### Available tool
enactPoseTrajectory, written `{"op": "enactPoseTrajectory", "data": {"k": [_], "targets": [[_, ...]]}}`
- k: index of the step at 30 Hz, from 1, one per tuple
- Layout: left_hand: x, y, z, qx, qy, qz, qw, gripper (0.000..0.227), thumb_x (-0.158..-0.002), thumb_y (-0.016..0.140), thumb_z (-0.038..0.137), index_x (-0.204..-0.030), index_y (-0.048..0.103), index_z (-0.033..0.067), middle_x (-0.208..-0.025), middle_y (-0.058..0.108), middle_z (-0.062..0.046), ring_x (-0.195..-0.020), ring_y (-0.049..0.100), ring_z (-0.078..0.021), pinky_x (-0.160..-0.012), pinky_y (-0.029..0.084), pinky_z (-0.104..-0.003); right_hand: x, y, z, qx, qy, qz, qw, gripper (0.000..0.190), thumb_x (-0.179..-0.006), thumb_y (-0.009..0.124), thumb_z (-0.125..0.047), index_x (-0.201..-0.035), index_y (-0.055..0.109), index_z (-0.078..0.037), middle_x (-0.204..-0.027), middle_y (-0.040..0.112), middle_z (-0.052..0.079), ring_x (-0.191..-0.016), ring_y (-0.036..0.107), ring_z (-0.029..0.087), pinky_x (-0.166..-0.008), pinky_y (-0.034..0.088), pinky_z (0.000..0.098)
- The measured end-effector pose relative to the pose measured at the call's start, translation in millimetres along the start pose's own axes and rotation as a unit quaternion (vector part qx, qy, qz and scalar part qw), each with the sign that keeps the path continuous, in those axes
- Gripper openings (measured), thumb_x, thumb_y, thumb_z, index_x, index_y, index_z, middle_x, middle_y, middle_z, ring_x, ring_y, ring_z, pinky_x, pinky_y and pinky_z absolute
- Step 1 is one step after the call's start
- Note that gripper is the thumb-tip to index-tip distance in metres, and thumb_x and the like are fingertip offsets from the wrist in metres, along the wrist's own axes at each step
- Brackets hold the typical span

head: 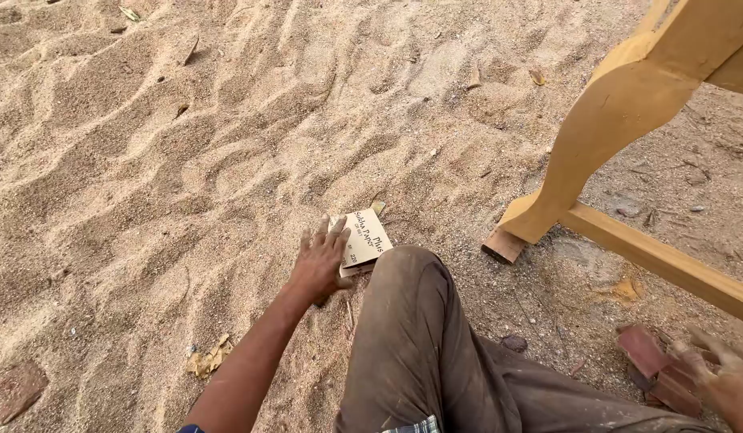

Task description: The person is folding and tearing sandpaper into smaller, usable pieces for woodworking.

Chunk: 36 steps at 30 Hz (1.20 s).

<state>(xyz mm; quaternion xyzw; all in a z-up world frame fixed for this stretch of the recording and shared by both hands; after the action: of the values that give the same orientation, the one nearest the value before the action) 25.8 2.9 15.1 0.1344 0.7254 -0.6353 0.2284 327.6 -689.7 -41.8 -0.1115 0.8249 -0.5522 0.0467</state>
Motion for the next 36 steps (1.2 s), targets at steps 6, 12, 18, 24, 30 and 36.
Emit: {"op": "enactPoseTrajectory", "data": {"k": [6, 12, 18, 24, 30, 36], "targets": [[-60.2, -19.1, -29.3, 0.040, -0.124, -0.228, 0.965, 0.013, -0.113, 0.052, 0.015, -0.115, 0.063, 0.0089, -0.090, 0.070, -0.008, -0.069, 0.061, -0.0166, -0.062, 0.059, -0.034, -5.8, 31.7, 100.1, -0.107, 0.009, 0.099, 0.989, 0.035, -0.107, 0.075, -0.013, -0.140, 0.066, -0.006, -0.086, 0.064, 0.024, -0.067, 0.071, 0.038, -0.064, 0.061, 0.0449], [-158.8, -158.5, 43.5, 0.138, 0.098, 0.172, 0.970, 0.014, -0.104, 0.062, 0.012, -0.118, 0.058, 0.0121, -0.104, 0.074, -0.008, -0.089, 0.073, -0.0186, -0.071, 0.062, -0.035, 75.4, -76.0, -132.2, -0.130, 0.026, 0.121, 0.984, 0.027, -0.102, 0.066, -0.023, -0.120, 0.077, -0.006, -0.107, 0.078, 0.014, -0.094, 0.073, 0.018, -0.072, 0.064, 0.0383], [-207.1, -194.6, 179.9, 0.364, 0.173, 0.213, 0.890, 0.030, -0.106, 0.066, 0.003, -0.132, 0.052, 0.0076, -0.116, 0.073, -0.011, -0.101, 0.074, -0.0216, -0.083, 0.064, -0.037, 91.8, -113.5, -269.6, -0.441, -0.041, 0.080, 0.893, 0.055, -0.094, 0.062, -0.041, -0.134, 0.062, -0.003, -0.125, 0.071, 0.015, -0.115, 0.069, 0.021, -0.094, 0.060, 0.0362], [-212.1, -158.0, 284.1, 0.564, 0.126, 0.164, 0.799, 0.034, -0.104, 0.067, 0.006, -0.135, 0.053, 0.0096, -0.123, 0.071, -0.015, -0.108, 0.074, -0.0326, -0.088, 0.062, -0.039, 94.5, -79.3, -286.6, -0.684, 0.055, -0.025, 0.727, 0.051, -0.092, 0.076, -0.014, -0.135, 0.058, 0.007, -0.125, 0.068, 0.019, -0.112, 0.065, 0.021, -0.100, 0.055, 0.0353], [-180.6, -71.6, 311.6, 0.642, 0.061, 0.029, 0.764, 0.033, -0.107, 0.059, 0.009, -0.138, 0.052, 0.0030, -0.132, 0.067, -0.016, -0.104, 0.076, -0.0272, -0.086, 0.064, -0.037, 105.1, -49.8, -249.3, -0.645, 0.188, -0.207, 0.711, 0.044, -0.083, 0.070, 0.000, -0.126, 0.062, 0.005, -0.116, 0.075, 0.018, -0.101, 0.073, 0.023, -0.089, 0.062, 0.0374], [-163.2, -26.8, 324.5, 0.691, -0.130, -0.266, 0.659, 0.047, -0.097, 0.063, 0.022, -0.138, 0.046, 0.0038, -0.109, 0.071, -0.015, -0.089, 0.074, -0.0187, -0.071, 0.067, -0.032, 102.2, 3.7, -200.1, -0.728, 0.226, -0.100, 0.640, 0.033, -0.091, 0.069, -0.008, -0.120, 0.063, 0.007, -0.106, 0.075, 0.017, -0.088, 0.075, 0.021, -0.079, 0.063, 0.0345]]}}
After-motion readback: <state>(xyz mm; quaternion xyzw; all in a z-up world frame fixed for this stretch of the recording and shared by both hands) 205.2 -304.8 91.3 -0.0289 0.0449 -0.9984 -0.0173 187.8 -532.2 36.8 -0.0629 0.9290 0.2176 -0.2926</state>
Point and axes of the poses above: each hand's wrist, its own x-axis away from the middle knuckle, its own y-axis out of the palm, z = x × y, the point moved 3 cm from there along -x, towards the middle knuckle
